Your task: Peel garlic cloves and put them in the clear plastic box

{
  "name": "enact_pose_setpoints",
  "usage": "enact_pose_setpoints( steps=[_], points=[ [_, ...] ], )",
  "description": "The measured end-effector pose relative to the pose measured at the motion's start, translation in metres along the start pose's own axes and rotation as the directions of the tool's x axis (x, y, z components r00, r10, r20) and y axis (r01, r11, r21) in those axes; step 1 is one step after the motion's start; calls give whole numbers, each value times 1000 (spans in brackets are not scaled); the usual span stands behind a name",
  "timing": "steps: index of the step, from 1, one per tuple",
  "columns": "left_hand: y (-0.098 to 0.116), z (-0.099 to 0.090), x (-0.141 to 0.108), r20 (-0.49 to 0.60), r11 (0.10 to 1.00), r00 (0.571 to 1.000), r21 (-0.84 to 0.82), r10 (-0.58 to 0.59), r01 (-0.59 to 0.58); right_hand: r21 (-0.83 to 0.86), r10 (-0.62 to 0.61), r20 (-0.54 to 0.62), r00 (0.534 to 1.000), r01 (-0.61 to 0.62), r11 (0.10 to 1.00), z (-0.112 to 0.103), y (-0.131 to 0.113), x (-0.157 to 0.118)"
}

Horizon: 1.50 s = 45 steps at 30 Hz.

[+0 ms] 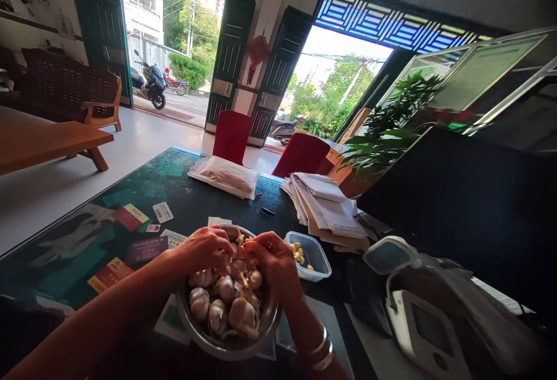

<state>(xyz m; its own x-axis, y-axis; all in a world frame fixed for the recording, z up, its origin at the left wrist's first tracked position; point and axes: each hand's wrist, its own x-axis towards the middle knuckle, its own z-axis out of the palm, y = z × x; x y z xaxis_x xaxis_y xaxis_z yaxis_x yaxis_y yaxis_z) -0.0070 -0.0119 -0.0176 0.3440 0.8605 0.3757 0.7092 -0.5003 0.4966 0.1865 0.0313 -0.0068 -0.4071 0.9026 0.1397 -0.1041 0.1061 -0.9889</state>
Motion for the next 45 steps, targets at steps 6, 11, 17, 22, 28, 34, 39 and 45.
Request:
enact_pose_setpoints(
  steps=[6, 11, 17, 22, 28, 34, 39, 45],
  points=[
    [0, 4, 1, -91, 1000, 996, 4, -16, 16, 94, 52, 63, 997, -58, 994, 1, 1, -2],
    [11, 5, 0, -223, 997, 975, -74, 1, -18, 111, 103, 128, 986, -118, 987, 9, 1, -7],
    [14, 4, 0, -191, 998, 981, -60, 21, -33, -72, 113, 91, 989, -107, 992, 7, 2, -6],
    [21, -6, -1, -86, 983, 992, -162, -97, 83, -292, 3, 78, 997, 20, 956, 1, 4, -3],
    [22, -11, 2, -119, 976, 984, -189, -135, 111, -676, -173, 191, 966, 258, 691, -1, 4, -5],
    [9, 2, 1, -131, 991, 989, -125, -66, 49, -792, -182, 288, 940, 341, 506, 2, 3, -7],
    [12, 1, 0, -77, 994, 995, -99, -59, 51, -666, -210, 113, 971, 231, 709, 1, -2, -9],
    [16, 5, 1, -60, 987, 988, -91, -141, 136, -447, -137, 145, 980, 188, 875, 5, 5, -9]
  ],
)
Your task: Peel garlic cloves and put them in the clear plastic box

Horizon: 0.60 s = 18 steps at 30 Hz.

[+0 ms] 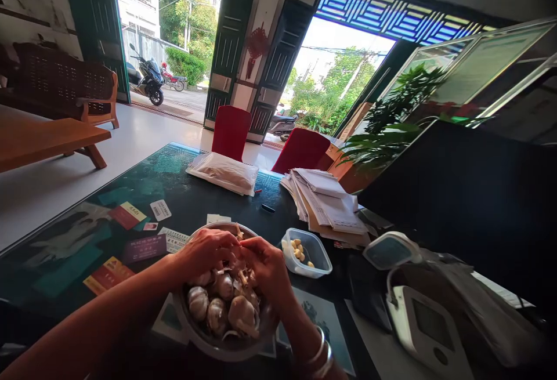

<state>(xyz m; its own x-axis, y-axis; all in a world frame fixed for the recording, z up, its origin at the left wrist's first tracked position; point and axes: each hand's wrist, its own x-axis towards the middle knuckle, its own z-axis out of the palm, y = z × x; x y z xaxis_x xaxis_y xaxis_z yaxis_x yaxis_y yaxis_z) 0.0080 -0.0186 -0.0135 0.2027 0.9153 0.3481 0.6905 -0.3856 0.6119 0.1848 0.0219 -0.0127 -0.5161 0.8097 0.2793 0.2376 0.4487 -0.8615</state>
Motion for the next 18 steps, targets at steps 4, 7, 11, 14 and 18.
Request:
enact_pose_setpoints(
  steps=[4, 7, 11, 14, 18],
  points=[
    [-1, 2, -3, -31, 996, 999, -77, -35, 32, 187, 48, -30, 998, -42, 981, 4, 1, 0],
    [-2, 3, -4, -68, 996, 997, -87, -35, 29, 136, 43, -64, 997, -34, 990, 5, -1, 0],
    [-3, 4, -3, -129, 997, 992, -78, 0, -10, 66, 2, -47, 999, 1, 998, 3, -5, -2],
    [-4, 4, -2, -134, 998, 991, -56, 14, -22, 84, -14, -3, 1000, 15, 996, 2, -7, -3],
    [-4, 4, -2, -94, 999, 995, -28, 37, -40, 73, -6, 23, 1000, 4, 997, 3, -4, -2]
  ],
)
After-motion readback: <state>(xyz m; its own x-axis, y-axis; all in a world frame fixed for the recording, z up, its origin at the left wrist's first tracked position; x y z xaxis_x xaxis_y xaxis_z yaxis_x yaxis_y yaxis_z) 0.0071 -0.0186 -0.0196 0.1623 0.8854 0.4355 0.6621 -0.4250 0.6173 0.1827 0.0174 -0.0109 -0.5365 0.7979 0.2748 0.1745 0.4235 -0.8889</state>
